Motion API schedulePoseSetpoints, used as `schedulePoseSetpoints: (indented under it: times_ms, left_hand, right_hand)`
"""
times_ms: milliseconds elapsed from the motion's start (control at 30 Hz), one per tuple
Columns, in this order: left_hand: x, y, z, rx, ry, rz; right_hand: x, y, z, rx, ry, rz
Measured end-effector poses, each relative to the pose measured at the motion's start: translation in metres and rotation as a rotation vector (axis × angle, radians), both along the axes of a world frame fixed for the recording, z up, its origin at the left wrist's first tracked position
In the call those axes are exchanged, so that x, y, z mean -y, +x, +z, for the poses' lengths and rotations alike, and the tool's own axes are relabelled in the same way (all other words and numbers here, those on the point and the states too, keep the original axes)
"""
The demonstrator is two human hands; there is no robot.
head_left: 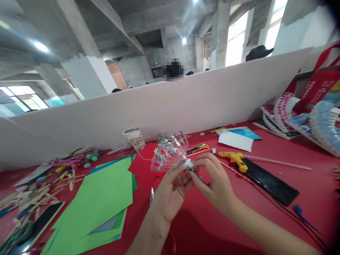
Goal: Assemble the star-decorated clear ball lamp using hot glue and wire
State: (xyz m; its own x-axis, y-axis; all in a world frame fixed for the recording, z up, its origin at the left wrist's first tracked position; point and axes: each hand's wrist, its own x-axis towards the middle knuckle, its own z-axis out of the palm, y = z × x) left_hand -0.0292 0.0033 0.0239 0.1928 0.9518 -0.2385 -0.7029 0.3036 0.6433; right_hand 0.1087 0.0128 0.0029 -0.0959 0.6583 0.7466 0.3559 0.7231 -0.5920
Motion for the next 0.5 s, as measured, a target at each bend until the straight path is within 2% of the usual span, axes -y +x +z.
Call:
schedulePoseSetpoints:
  times_ms: [333, 433, 500]
  left_hand:
    - [-0.007, 0.000, 0.000, 0.000, -0.054, 0.094]
    - [-0.010, -0.004, 0.001, -0.028, -0.040, 0.117]
    - [-0.010, -0.007, 0.002, -0.050, -0.030, 0.111]
  right_hand:
    - [0.000, 0.005, 0.009, 0.088, -0.053, -0.044]
    - [-0.007, 0.015, 0.010, 0.144, -0.140, -0.114]
    - [-0.016, 0.032, 0.005, 0.229, -0.238, -0.176]
